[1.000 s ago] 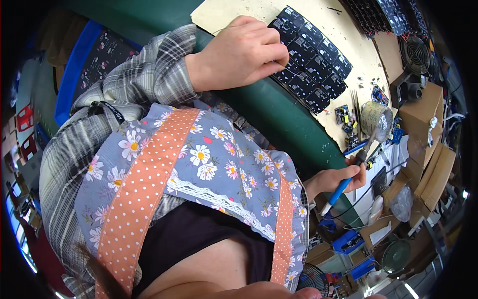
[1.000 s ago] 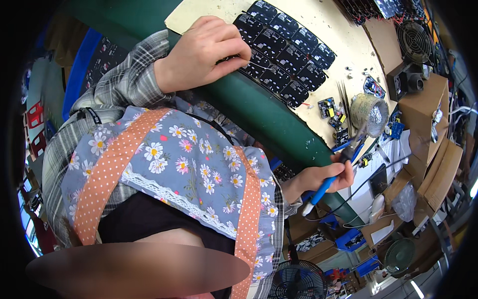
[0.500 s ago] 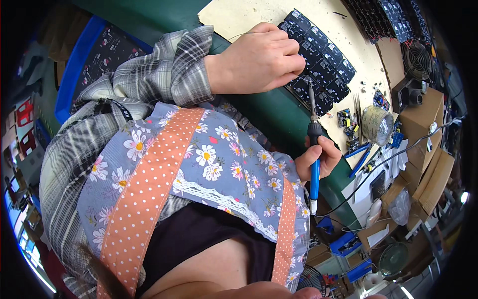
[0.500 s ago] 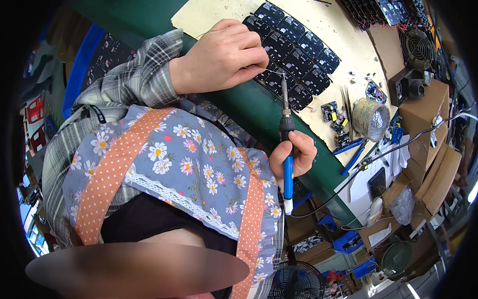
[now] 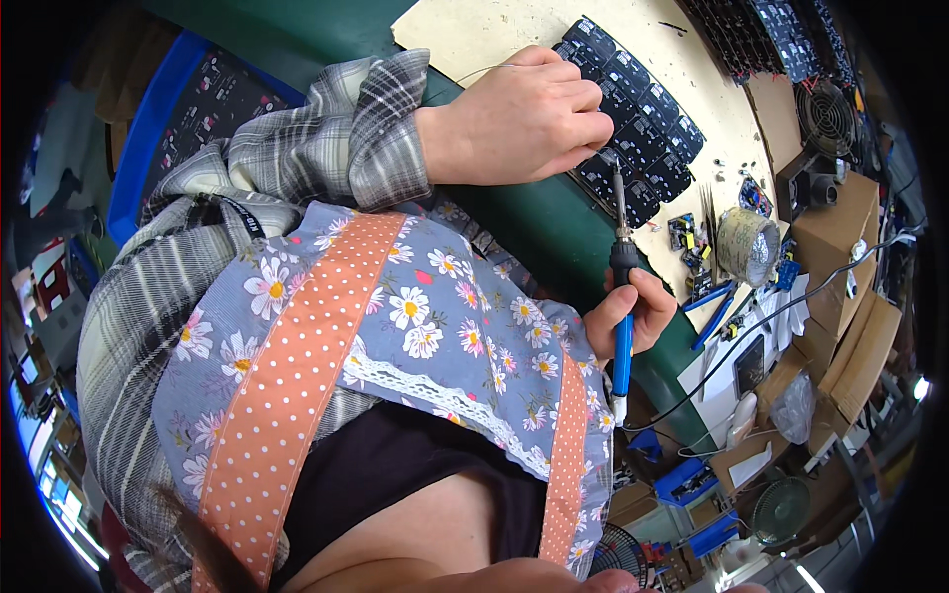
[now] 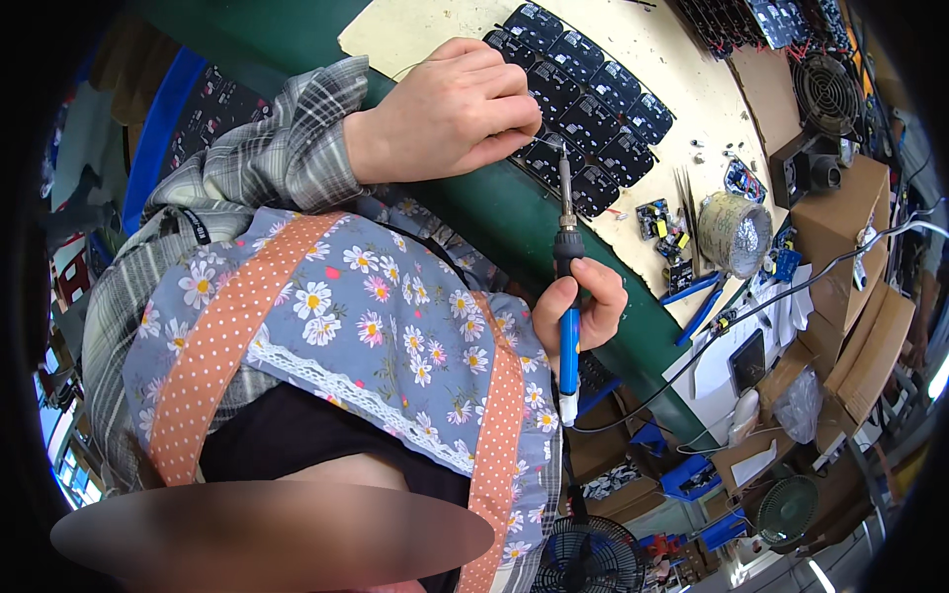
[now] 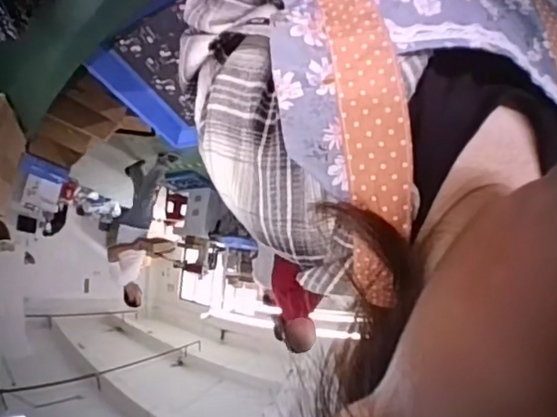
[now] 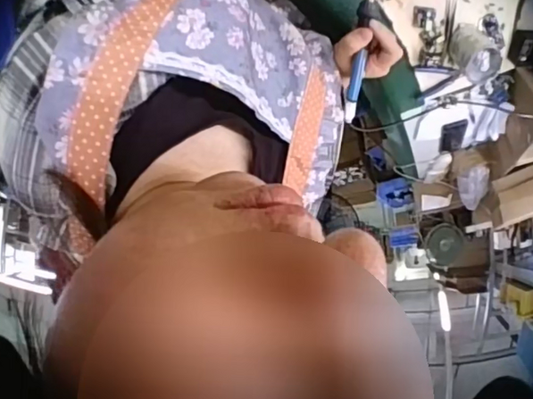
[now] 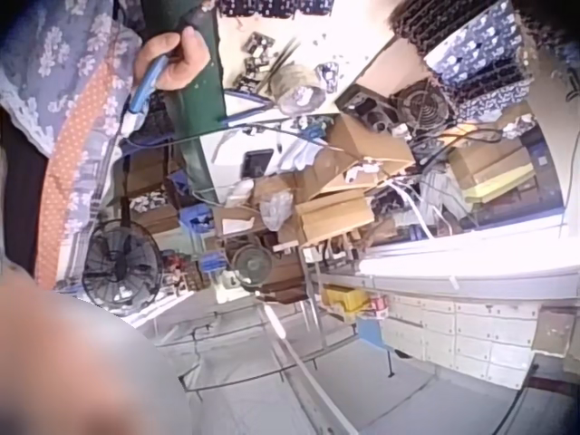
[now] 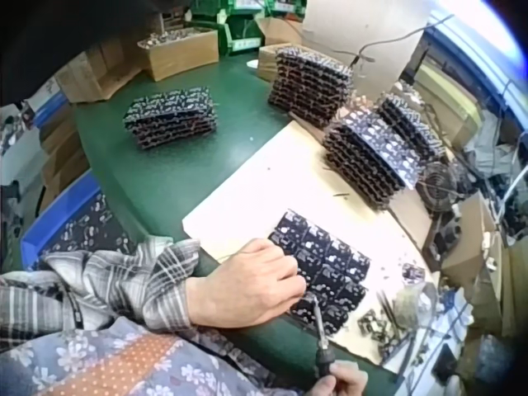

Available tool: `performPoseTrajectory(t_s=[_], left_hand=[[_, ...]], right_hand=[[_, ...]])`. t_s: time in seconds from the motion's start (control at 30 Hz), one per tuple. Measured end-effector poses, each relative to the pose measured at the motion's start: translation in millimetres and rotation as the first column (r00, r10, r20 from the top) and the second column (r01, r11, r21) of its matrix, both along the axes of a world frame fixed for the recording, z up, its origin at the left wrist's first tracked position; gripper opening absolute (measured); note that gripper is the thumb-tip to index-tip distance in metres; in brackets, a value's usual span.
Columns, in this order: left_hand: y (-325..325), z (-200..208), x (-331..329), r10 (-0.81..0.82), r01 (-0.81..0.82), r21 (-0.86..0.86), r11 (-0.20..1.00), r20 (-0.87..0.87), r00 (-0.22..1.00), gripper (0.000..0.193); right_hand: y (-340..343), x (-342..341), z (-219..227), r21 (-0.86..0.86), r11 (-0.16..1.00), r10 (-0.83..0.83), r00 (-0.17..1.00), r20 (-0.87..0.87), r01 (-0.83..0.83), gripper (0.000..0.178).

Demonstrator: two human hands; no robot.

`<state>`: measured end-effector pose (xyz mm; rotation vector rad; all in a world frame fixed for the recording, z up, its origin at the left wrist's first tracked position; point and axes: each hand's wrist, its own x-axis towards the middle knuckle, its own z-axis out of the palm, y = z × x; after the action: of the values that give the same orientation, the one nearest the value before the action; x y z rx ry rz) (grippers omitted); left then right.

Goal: Soldering electronic components onto multiple printed circuit boards at a workstation.

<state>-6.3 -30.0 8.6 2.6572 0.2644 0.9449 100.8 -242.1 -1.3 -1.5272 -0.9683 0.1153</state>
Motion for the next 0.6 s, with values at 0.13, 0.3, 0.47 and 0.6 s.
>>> performPoseTrajectory(t_s=[0.13,0.3,0.47,0.6], left_hand=[[-2,-1,1,-0.015,0.015,-0.005,1.000,0.002,1.000,0.012],[-2,1,-2,-0.011,0.012,-0.018,1.000,0.036,0.999,0.012],[5,4,-16,0.010,-0.010,-0.013,1.000,0.013,1.000,0.013],[8,-2,-20,0.032,-0.028,-0.122,0.992,0.025,0.999,0.016]], right_hand=[[-1,-2,1,-0.023,1.000,-0.016,0.999,0.046,0.017,0.015],[-4,-2,3,-0.039,0.999,-0.021,0.998,0.055,0.023,0.014],[-8,4,4,-0.022,0.998,0.058,0.993,0.106,-0.056,0.017],[-10,9,14,-0.014,0.981,-0.188,0.971,0.149,0.193,0.027]])
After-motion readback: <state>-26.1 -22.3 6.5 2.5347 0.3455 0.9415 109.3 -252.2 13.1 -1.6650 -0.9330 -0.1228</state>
